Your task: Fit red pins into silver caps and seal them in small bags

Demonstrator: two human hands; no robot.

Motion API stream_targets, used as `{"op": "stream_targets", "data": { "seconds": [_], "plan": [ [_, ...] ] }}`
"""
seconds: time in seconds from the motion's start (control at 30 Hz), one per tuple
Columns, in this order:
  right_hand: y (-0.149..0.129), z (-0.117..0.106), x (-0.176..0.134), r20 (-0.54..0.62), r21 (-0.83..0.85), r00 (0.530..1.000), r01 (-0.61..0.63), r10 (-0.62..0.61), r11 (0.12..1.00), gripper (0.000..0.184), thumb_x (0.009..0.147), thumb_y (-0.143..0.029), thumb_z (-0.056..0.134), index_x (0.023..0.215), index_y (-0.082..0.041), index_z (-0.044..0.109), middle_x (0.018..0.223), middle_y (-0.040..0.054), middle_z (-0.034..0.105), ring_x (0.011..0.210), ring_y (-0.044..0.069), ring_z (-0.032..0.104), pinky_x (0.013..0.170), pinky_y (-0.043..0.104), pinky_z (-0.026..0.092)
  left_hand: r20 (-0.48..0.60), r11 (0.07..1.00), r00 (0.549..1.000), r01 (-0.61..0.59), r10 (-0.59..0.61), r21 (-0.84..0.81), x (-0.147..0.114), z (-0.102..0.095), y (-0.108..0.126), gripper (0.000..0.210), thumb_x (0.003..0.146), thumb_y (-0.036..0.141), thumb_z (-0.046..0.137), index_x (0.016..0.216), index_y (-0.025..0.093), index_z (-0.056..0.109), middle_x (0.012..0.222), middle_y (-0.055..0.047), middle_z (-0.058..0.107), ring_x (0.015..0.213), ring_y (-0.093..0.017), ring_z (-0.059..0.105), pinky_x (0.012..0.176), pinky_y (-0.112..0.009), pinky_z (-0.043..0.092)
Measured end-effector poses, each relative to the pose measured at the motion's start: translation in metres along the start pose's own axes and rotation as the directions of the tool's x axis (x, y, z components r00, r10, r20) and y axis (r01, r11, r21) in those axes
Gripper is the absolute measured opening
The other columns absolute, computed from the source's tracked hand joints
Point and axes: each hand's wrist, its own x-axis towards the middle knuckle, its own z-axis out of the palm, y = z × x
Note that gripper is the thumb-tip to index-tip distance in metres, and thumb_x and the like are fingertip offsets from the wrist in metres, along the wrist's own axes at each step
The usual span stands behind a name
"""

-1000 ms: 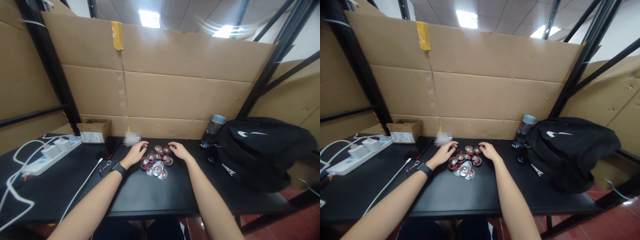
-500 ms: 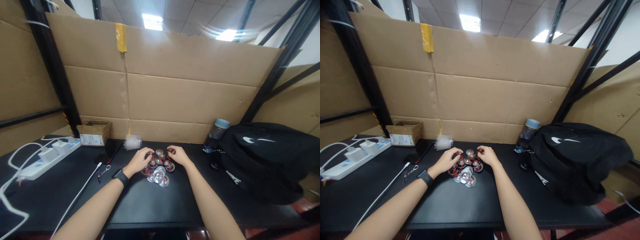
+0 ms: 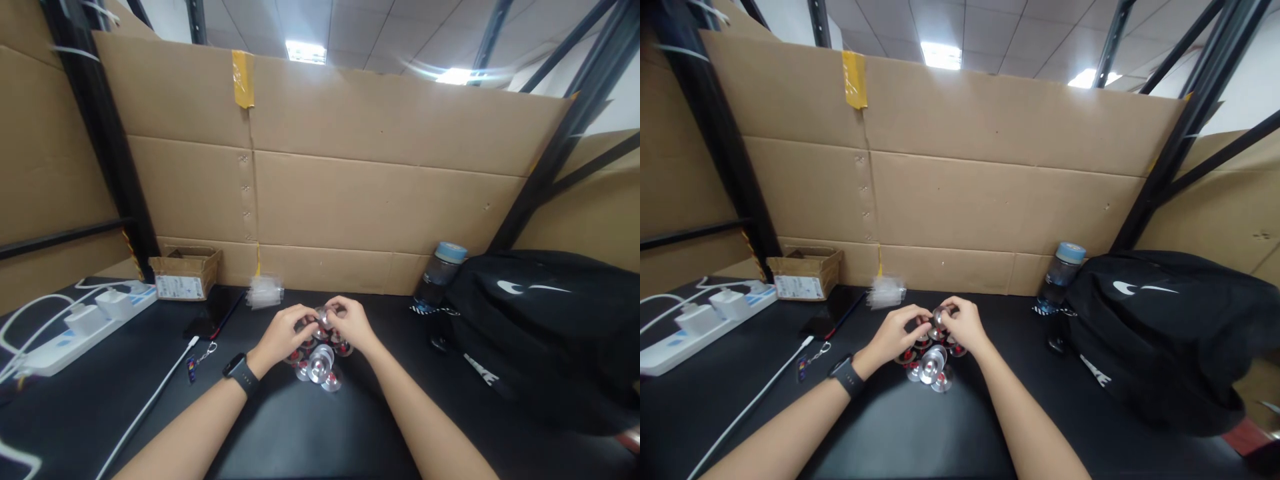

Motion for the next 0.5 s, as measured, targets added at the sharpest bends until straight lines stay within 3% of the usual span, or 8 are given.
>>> {"op": "stream_targets", "data": {
  "seconds": [0.1,0.23,0.33,0.5],
  "plan": [
    [-0.015,0.023,-0.011,0.067,0.277,0.992,-0.120,0.105,0.953,0.019,0.081,-0.033,0.067,0.094,-0.019,0.067,0.084,0.0031,0.070,0.052,0.016,0.066,0.040,0.025,0.050,-0.010,0.997,1.000,-0.021,0.022,0.069,0.001,-0.001,0.001,0.008,0.092,0.027,0.065,0.098,0.022,0.068,0.092,-0.002,0.069,0.087,-0.018,0.063,0.081,-0.029,0.047],
    [-0.031,0.031,-0.018,0.139,0.520,0.984,-0.167,0.110,0.838,0.030,0.078,-0.040,0.077,0.096,-0.018,0.069,0.087,0.0034,0.069,0.070,0.019,0.072,0.060,0.031,0.062,-0.070,0.998,0.996,-0.050,0.052,0.026,0.003,-0.008,0.005,0.009,0.096,0.025,0.059,0.095,0.020,0.067,0.095,-0.004,0.068,0.089,-0.018,0.063,0.083,-0.029,0.048],
    [-0.036,0.026,-0.018,0.189,0.571,0.976,-0.200,0.110,0.796,0.037,0.074,-0.041,0.083,0.100,-0.018,0.071,0.093,0.0042,0.071,0.075,0.018,0.073,0.075,0.035,0.063,-0.112,1.000,0.993,-0.029,0.028,-0.008,0.003,-0.009,0.011,0.011,0.097,0.023,0.055,0.100,0.020,0.066,0.096,-0.003,0.068,0.087,-0.016,0.063,0.081,-0.028,0.048],
    [-0.032,0.018,-0.016,0.210,0.551,0.978,-0.132,0.016,0.824,0.044,0.071,-0.040,0.087,0.107,-0.020,0.072,0.114,0.0073,0.073,0.088,0.022,0.074,0.089,0.040,0.060,-0.171,1.000,0.985,0.003,-0.002,0.008,0.000,-0.006,0.016,0.008,0.092,0.023,0.062,0.097,0.020,0.067,0.093,-0.003,0.070,0.087,-0.018,0.065,0.082,-0.029,0.048]
  ]
}}
